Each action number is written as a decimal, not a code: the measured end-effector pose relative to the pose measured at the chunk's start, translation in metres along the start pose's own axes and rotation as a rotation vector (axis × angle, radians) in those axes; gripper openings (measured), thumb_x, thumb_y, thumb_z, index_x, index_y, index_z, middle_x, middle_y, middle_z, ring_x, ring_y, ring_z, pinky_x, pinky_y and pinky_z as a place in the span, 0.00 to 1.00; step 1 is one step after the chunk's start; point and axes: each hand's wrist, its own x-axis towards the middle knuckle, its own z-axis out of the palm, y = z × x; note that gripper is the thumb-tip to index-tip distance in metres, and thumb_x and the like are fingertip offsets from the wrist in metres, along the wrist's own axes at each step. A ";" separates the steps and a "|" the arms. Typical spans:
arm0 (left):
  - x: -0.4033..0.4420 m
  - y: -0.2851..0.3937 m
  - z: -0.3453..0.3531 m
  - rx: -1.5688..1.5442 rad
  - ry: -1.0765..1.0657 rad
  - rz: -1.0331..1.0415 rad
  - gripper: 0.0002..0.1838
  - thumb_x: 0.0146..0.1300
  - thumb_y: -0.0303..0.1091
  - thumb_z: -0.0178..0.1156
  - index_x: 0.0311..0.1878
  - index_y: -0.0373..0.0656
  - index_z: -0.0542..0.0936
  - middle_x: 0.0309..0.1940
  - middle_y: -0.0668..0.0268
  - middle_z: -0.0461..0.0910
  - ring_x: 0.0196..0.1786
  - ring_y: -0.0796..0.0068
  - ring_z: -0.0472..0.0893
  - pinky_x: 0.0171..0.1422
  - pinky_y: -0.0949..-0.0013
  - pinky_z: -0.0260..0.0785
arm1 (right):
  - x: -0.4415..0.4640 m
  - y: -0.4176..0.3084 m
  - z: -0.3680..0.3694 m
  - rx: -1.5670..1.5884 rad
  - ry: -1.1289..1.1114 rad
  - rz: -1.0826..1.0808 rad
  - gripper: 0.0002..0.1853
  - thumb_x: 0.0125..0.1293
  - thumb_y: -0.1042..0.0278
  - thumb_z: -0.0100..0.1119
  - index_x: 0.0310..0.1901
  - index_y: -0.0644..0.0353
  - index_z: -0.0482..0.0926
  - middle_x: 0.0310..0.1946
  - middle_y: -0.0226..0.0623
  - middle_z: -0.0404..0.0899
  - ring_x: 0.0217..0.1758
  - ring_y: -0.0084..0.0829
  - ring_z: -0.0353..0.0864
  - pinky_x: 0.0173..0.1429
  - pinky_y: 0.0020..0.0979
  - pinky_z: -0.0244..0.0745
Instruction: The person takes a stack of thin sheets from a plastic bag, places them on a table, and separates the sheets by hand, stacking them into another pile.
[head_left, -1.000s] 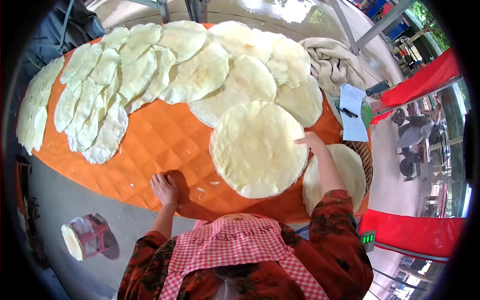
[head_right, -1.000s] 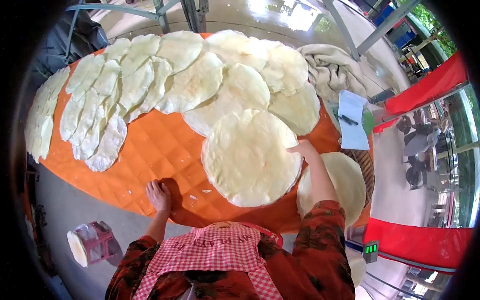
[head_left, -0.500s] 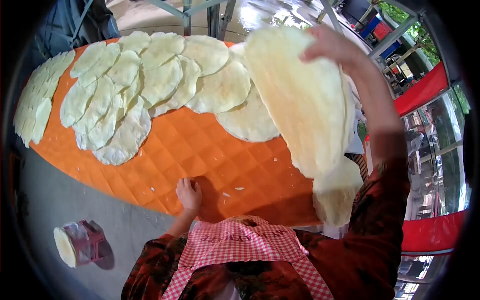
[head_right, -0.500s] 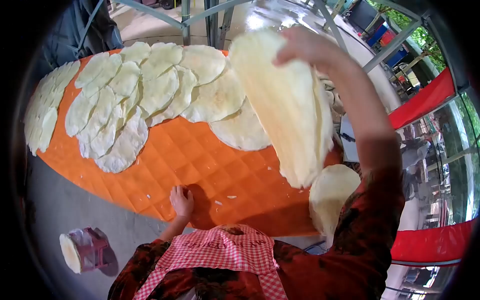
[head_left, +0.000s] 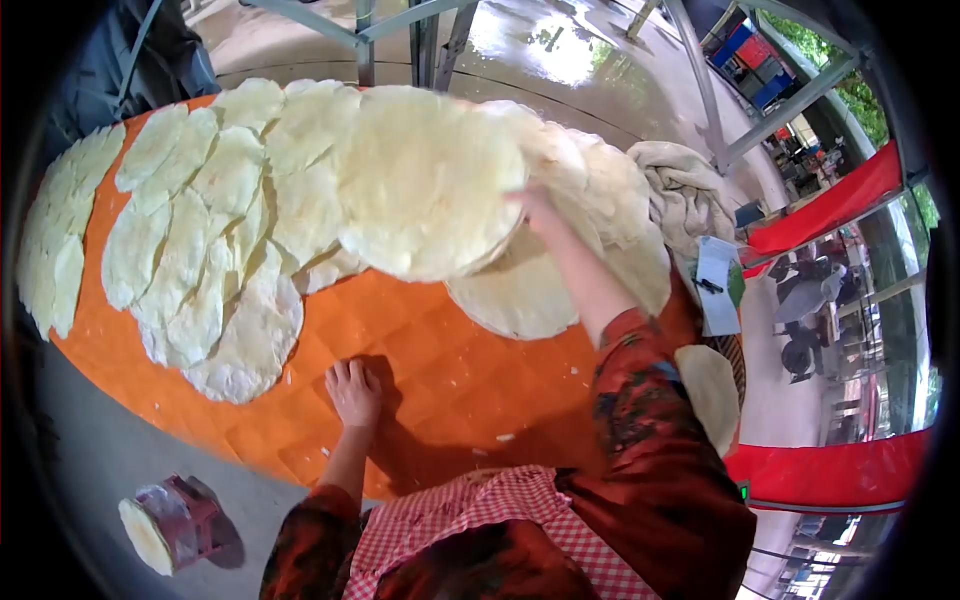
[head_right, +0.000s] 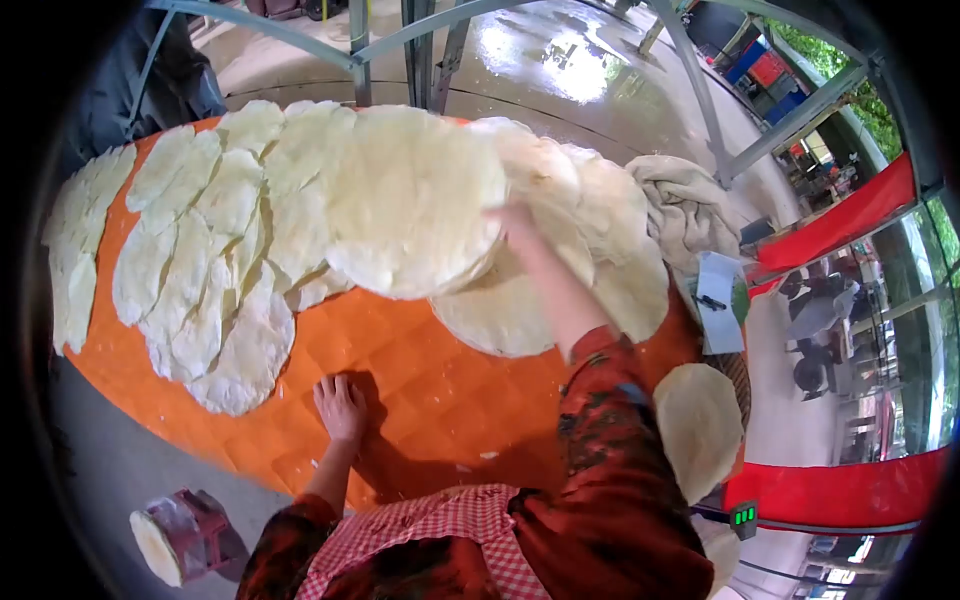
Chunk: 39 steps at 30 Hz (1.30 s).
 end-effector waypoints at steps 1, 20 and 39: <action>0.006 0.002 -0.001 -0.009 -0.004 -0.004 0.09 0.53 0.30 0.60 0.38 0.42 0.75 0.42 0.55 0.72 0.48 0.51 0.70 0.53 0.52 0.64 | 0.018 0.042 -0.004 -0.161 0.066 -0.014 0.28 0.50 0.72 0.68 0.55 0.71 0.74 0.49 0.44 0.81 0.49 0.35 0.81 0.53 0.34 0.76; 0.006 0.016 0.005 0.017 -0.068 0.032 0.08 0.57 0.28 0.56 0.40 0.39 0.73 0.43 0.52 0.71 0.48 0.47 0.68 0.55 0.50 0.62 | 0.050 0.071 0.001 -0.226 0.142 0.125 0.23 0.44 0.73 0.72 0.45 0.69 0.81 0.37 0.45 0.84 0.41 0.36 0.83 0.46 0.35 0.77; 0.003 0.012 0.010 0.061 -0.063 0.053 0.07 0.58 0.30 0.55 0.39 0.40 0.72 0.43 0.52 0.71 0.48 0.47 0.69 0.54 0.50 0.61 | -0.087 0.063 -0.184 -0.777 0.737 0.058 0.30 0.41 0.55 0.74 0.47 0.62 0.78 0.43 0.44 0.82 0.40 0.48 0.82 0.45 0.38 0.77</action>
